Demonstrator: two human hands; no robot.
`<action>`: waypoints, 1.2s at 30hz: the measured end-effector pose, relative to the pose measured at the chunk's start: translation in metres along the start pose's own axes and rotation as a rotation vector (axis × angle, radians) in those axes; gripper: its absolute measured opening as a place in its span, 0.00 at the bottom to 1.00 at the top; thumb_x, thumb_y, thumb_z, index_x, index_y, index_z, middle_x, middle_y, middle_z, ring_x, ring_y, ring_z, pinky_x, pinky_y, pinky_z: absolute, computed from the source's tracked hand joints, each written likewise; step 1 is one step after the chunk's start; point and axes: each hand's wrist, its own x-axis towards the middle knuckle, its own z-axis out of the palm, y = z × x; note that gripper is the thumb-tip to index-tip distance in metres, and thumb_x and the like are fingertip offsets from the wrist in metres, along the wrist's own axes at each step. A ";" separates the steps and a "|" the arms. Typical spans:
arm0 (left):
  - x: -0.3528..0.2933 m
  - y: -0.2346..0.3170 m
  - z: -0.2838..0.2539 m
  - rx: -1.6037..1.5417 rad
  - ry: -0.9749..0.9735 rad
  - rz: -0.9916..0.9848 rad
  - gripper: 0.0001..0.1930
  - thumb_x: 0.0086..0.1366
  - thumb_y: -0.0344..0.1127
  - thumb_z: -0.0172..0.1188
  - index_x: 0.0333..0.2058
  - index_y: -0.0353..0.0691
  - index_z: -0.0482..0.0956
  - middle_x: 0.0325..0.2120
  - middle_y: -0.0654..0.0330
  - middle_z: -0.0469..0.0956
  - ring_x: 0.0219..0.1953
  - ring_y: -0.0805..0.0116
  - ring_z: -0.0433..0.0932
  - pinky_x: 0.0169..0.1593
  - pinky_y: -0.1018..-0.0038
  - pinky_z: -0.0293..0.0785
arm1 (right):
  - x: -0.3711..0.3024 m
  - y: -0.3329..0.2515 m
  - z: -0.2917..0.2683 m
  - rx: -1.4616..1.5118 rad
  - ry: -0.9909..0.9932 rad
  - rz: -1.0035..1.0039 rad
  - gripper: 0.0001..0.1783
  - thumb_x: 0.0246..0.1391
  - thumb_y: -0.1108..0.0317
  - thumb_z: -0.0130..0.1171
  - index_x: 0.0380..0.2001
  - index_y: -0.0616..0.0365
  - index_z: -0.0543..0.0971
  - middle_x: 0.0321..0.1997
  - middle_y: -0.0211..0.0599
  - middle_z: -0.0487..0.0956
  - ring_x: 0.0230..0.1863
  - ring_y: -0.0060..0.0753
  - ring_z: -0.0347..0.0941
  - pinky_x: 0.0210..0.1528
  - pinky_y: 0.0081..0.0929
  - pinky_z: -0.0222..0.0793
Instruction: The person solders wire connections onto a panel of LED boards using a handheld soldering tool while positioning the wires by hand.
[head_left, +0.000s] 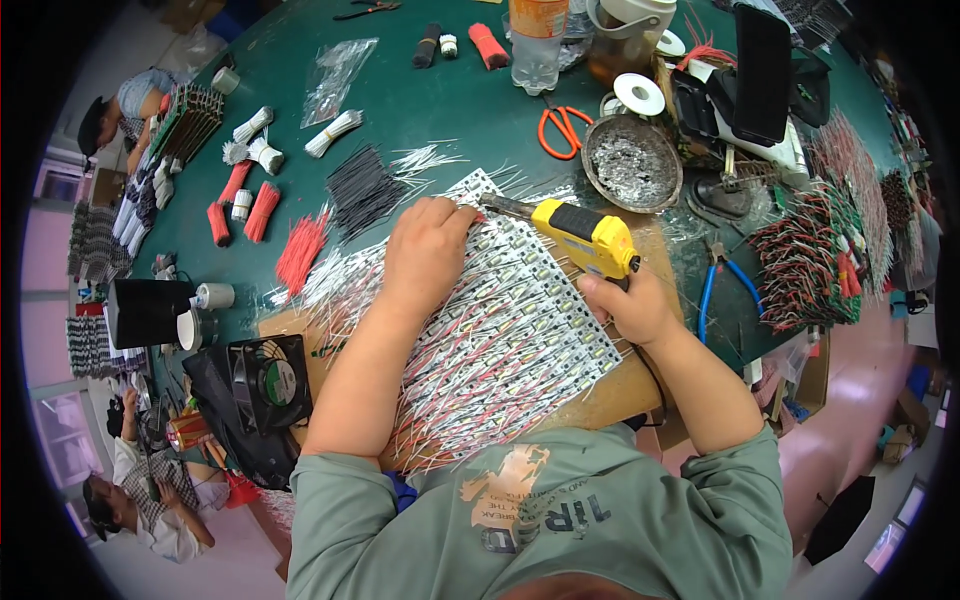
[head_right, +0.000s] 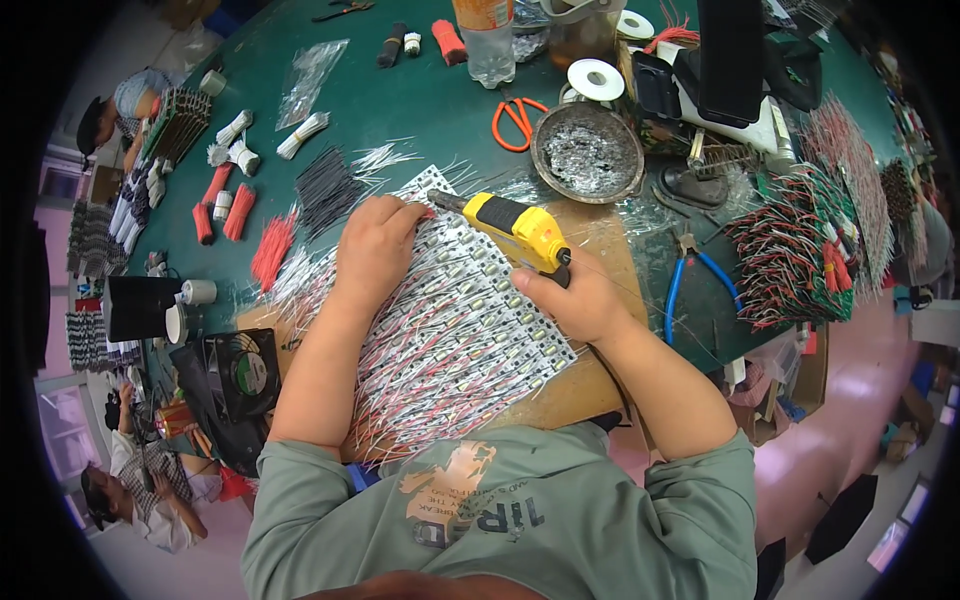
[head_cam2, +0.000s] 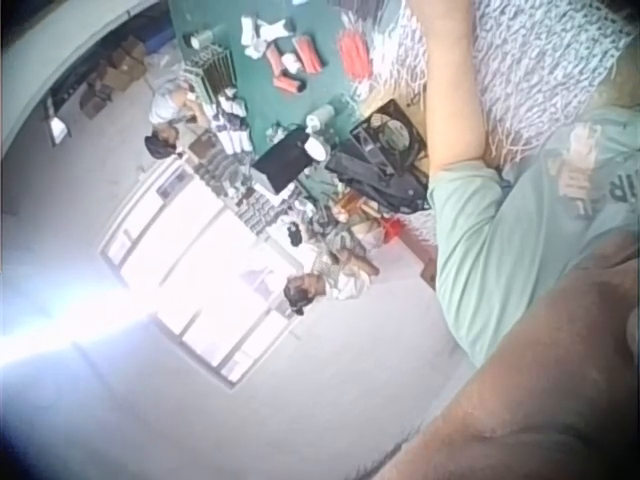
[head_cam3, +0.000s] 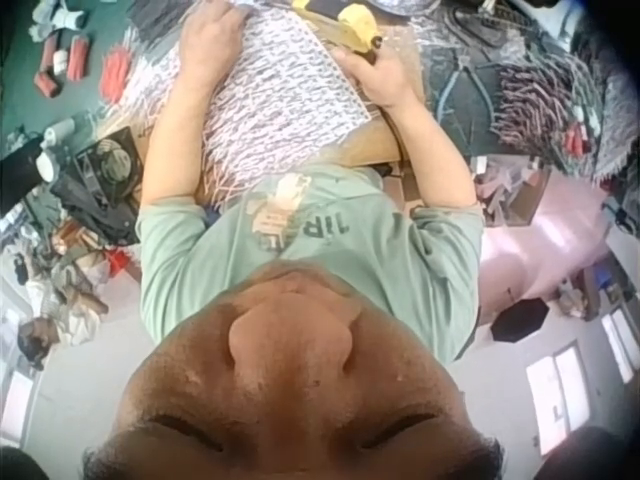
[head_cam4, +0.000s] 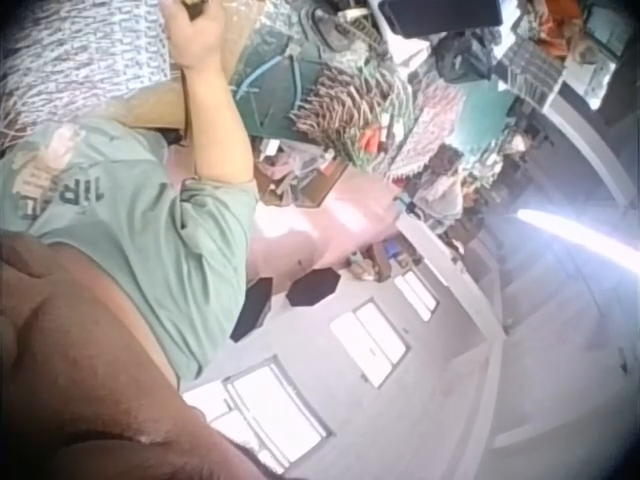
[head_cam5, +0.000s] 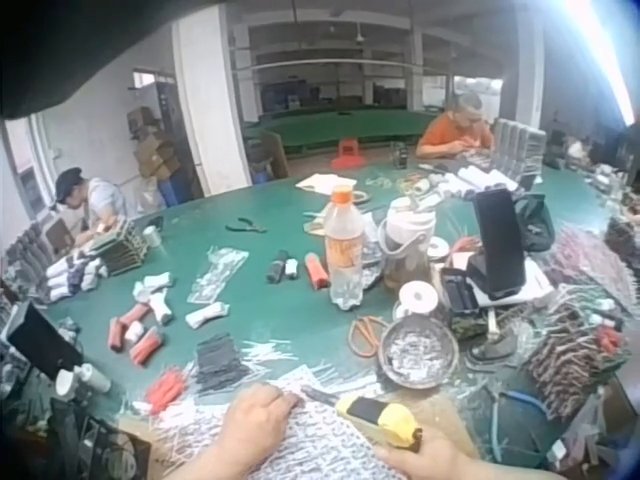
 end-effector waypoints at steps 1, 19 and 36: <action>0.000 0.000 -0.001 0.007 -0.006 -0.006 0.09 0.52 0.24 0.61 0.34 0.41 0.83 0.28 0.59 0.77 0.33 0.56 0.76 0.38 0.63 0.73 | 0.000 0.000 0.000 -0.002 -0.007 0.005 0.16 0.55 0.59 0.65 0.40 0.59 0.77 0.22 0.21 0.72 0.20 0.13 0.64 0.22 0.18 0.60; -0.001 0.003 -0.001 0.028 -0.008 -0.002 0.09 0.55 0.23 0.59 0.35 0.39 0.82 0.29 0.56 0.76 0.35 0.54 0.76 0.39 0.62 0.72 | -0.002 0.000 0.001 0.037 -0.030 -0.005 0.25 0.56 0.58 0.65 0.53 0.58 0.76 0.43 0.34 0.80 0.44 0.22 0.72 0.49 0.25 0.68; -0.002 0.001 -0.002 0.049 -0.020 -0.004 0.07 0.57 0.24 0.60 0.35 0.39 0.82 0.30 0.55 0.76 0.36 0.54 0.76 0.40 0.63 0.72 | -0.007 -0.001 0.003 0.055 -0.017 -0.085 0.26 0.56 0.58 0.64 0.53 0.60 0.76 0.43 0.36 0.80 0.43 0.23 0.72 0.49 0.26 0.68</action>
